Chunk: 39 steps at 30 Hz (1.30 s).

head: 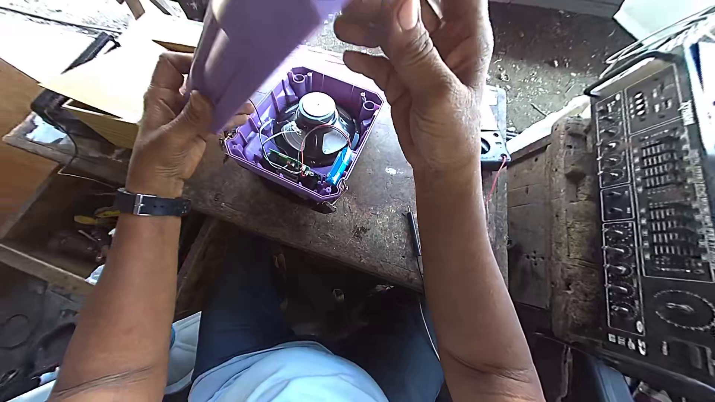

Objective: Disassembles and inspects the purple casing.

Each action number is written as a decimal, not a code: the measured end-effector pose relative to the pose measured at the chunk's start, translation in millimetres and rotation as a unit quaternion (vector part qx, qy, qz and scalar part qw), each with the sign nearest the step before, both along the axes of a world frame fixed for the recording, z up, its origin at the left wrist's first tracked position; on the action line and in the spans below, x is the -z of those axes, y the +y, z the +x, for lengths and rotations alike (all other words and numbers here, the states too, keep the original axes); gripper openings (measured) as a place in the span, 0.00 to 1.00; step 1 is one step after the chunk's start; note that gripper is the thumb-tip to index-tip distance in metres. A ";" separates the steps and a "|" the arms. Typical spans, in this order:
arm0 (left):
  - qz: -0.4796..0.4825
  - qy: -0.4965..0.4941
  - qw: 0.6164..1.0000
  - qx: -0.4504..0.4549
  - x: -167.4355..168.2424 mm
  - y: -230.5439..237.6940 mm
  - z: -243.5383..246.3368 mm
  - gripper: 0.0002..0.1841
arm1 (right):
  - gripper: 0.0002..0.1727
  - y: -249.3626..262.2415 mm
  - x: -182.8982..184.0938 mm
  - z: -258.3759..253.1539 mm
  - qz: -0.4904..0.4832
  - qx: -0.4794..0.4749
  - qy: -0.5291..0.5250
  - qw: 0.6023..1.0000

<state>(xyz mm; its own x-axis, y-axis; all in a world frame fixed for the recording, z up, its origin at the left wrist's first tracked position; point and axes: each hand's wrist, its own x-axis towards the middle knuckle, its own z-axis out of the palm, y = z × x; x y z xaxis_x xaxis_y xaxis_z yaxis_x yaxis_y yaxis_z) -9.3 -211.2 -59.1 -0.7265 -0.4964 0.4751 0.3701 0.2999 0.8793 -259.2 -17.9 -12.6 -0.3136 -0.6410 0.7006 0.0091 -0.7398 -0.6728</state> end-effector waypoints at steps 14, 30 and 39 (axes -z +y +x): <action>0.158 0.128 0.979 0.000 24.6 -20.7 9.2 0.26 | 0.11 -8.0 31.7 1.5 0.345 0.076 0.522 0.776; 0.195 0.140 0.969 0.049 37.4 -10.6 -5.0 0.24 | 0.15 -43.6 14.9 32.0 0.204 0.199 0.419 0.862; 0.161 0.128 0.977 0.051 45.6 -7.5 -20.0 0.24 | 0.08 -78.8 22.2 62.4 0.193 0.200 0.424 0.862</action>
<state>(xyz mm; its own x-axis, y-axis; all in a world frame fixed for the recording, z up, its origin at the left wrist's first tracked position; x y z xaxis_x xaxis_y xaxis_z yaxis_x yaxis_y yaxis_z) -29.3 -218.7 -104.6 -0.6578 -0.5817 0.4785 0.6034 -0.0269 0.7970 -196.7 -96.7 -34.8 -0.0431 -0.8378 0.5443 -0.8109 -0.2890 -0.5089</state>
